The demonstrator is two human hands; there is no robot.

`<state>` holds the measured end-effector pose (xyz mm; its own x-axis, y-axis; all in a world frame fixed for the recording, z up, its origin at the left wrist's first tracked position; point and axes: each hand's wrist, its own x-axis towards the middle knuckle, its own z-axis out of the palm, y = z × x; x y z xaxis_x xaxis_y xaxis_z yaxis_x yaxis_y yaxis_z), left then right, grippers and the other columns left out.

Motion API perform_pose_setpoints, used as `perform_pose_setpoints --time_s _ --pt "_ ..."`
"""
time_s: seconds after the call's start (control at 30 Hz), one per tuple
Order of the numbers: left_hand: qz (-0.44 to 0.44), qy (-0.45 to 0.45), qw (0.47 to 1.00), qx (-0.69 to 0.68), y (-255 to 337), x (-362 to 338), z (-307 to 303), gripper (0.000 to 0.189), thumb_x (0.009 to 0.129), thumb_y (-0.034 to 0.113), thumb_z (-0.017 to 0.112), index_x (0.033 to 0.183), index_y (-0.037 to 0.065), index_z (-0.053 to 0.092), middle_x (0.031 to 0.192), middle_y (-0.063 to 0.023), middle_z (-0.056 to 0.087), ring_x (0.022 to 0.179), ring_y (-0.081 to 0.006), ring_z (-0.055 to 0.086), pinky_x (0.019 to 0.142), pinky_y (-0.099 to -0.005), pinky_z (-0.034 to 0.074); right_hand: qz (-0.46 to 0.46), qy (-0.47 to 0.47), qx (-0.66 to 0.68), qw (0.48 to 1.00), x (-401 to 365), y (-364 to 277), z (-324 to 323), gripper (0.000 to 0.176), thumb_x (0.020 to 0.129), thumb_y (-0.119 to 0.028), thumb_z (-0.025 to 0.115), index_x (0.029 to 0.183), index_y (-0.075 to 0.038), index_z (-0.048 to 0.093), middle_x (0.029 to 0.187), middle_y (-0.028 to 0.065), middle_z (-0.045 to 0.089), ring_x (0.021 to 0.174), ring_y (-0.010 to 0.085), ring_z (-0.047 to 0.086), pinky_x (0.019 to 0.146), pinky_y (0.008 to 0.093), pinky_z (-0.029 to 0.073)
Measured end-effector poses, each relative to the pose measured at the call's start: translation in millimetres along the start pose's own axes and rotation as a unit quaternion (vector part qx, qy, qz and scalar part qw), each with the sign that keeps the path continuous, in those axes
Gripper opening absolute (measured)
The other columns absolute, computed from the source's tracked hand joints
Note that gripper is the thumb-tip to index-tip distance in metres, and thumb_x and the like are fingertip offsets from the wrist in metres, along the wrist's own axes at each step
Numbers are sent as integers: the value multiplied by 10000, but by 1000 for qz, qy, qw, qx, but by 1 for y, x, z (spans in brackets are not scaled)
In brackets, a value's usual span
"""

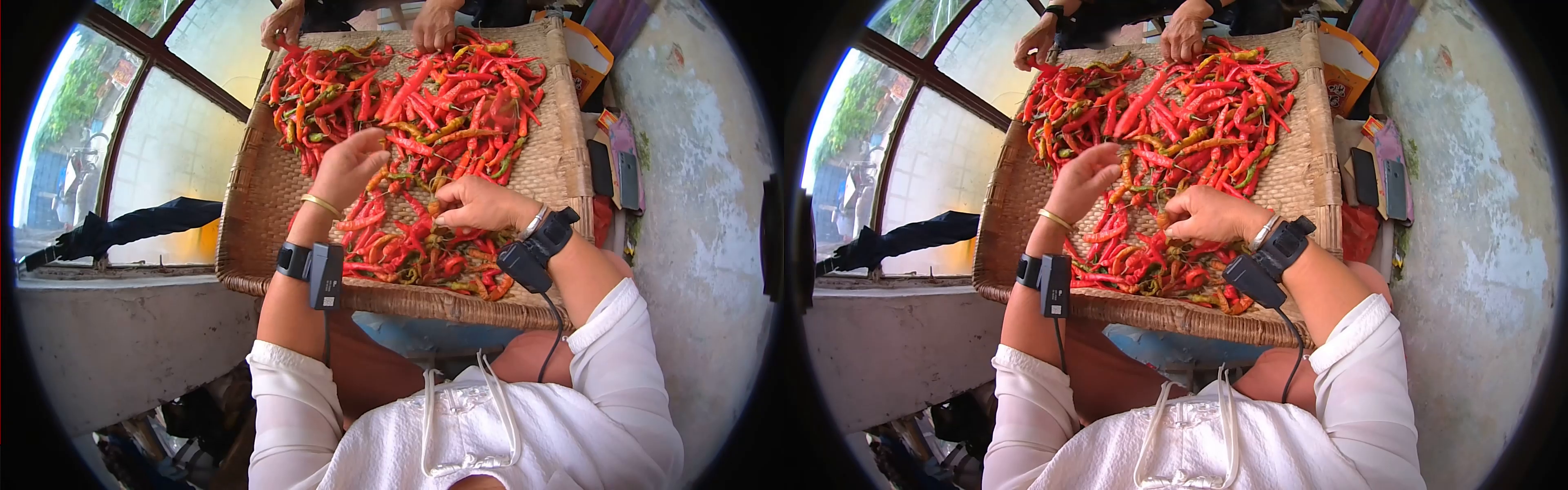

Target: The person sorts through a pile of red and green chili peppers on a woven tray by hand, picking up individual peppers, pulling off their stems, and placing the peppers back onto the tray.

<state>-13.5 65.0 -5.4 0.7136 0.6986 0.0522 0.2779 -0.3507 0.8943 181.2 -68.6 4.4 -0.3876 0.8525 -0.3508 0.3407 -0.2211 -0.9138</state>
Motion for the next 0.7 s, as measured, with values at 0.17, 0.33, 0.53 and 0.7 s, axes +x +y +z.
perform_pose_setpoints --time_s 0.17,0.33,0.53,0.7 --pt "44 -99 887 448 -10 -22 25 401 699 234 627 1047 51 550 935 -177 566 870 -319 553 746 -387 446 -6 63 144 987 -1 -3 -6 113 817 -141 547 795 -30 554 665 7 567 496 35 465 472 168 383" --pt "23 -249 913 321 12 -26 32 346 707 238 624 994 58 556 909 -170 562 802 -314 562 714 -387 455 -39 94 223 970 -2 -4 -8 121 835 -144 526 798 -34 558 636 -2 552 478 28 468 454 160 386" --pt "-15 -125 975 185 43 -28 42 251 742 236 635 877 28 599 717 -138 598 670 -265 588 619 -350 460 -46 50 208 976 -3 -6 -4 142 848 -167 509 818 -36 557 628 3 552 487 26 480 442 163 383" --pt "-124 -263 952 92 34 -20 34 242 826 250 560 774 17 602 617 -69 589 531 -127 537 510 -279 430 -58 125 218 966 1 4 -9 212 856 -225 506 868 -21 563 671 25 566 489 42 491 458 175 403"
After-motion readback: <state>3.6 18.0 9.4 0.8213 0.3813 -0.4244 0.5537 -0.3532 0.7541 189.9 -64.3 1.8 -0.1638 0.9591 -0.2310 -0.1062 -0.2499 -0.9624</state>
